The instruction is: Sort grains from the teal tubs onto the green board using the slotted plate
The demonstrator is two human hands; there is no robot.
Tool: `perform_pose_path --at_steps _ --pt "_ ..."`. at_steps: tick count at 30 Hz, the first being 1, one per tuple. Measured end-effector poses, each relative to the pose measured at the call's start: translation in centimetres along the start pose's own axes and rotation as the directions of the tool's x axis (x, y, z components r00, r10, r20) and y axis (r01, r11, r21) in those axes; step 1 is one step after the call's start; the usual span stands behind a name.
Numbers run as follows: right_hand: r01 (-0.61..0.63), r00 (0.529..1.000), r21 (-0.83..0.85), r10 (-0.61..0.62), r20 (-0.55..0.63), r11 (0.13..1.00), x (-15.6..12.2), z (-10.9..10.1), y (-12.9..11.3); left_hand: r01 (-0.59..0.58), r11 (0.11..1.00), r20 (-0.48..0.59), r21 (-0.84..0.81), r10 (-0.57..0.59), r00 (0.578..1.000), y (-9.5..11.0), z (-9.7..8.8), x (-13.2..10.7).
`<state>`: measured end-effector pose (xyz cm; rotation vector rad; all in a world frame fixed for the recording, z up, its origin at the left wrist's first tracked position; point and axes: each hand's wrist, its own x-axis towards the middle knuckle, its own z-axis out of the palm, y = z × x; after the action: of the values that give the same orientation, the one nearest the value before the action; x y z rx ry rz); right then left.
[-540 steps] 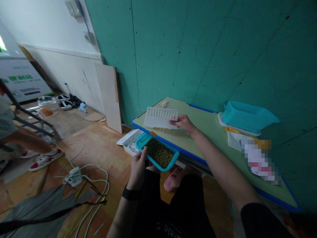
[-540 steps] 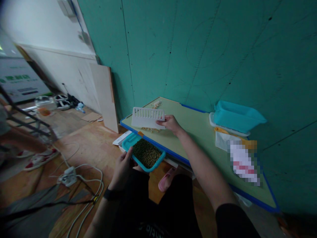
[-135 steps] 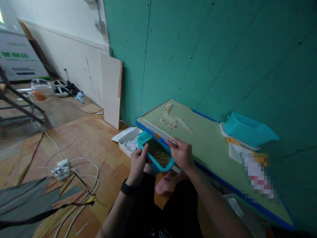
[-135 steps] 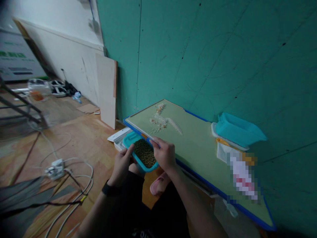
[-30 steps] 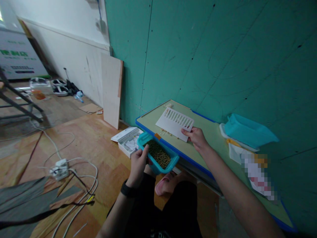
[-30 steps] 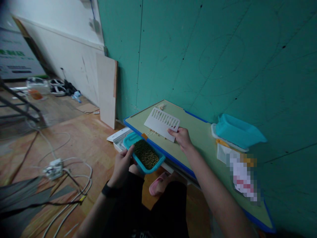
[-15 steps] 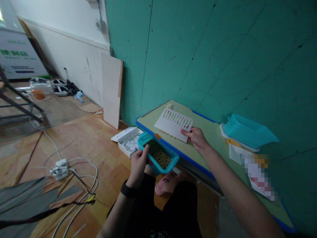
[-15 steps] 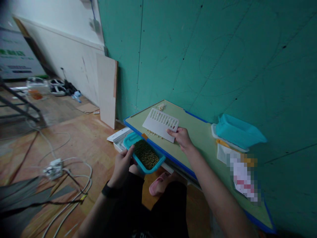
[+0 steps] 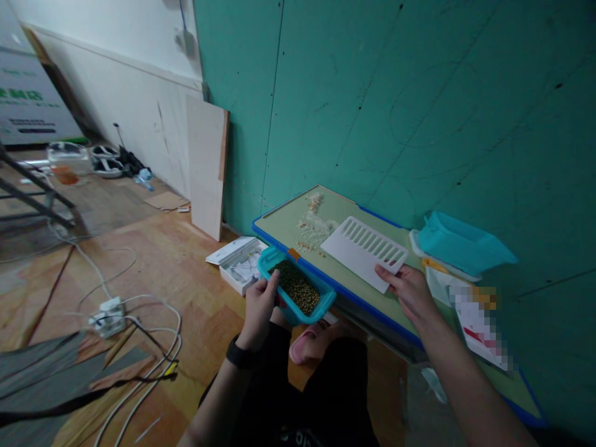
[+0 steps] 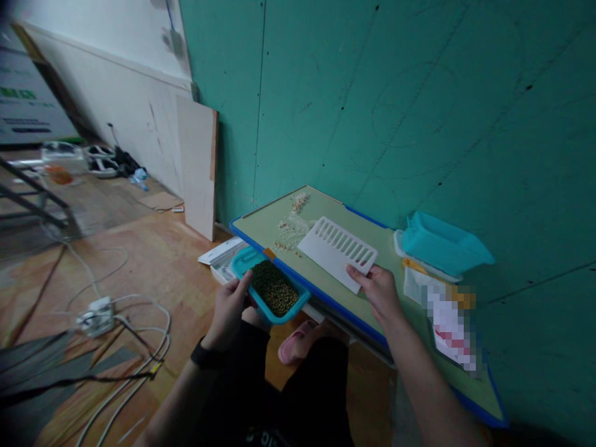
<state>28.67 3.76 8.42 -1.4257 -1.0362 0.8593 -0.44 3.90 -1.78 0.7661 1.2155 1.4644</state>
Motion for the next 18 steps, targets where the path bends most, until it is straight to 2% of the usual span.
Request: perform_pose_path --at_steps 5,11,18 --pt "-0.013 1.0 -0.024 0.014 0.01 1.0 -0.5 -0.4 0.5 0.005 1.0 -0.009 0.006 -0.005 1.0 0.1 0.3 -0.3" --pt "-0.033 0.999 -0.016 0.033 0.035 0.999 -1.6 0.4 0.2 0.012 1.0 0.005 0.015 -0.012 1.0 0.5 0.4 -0.3" --pt "0.06 0.996 -0.117 -0.052 0.075 0.991 -3.0 2.2 -0.6 0.011 1.0 0.006 -0.005 -0.011 1.0 0.3 0.4 0.0"
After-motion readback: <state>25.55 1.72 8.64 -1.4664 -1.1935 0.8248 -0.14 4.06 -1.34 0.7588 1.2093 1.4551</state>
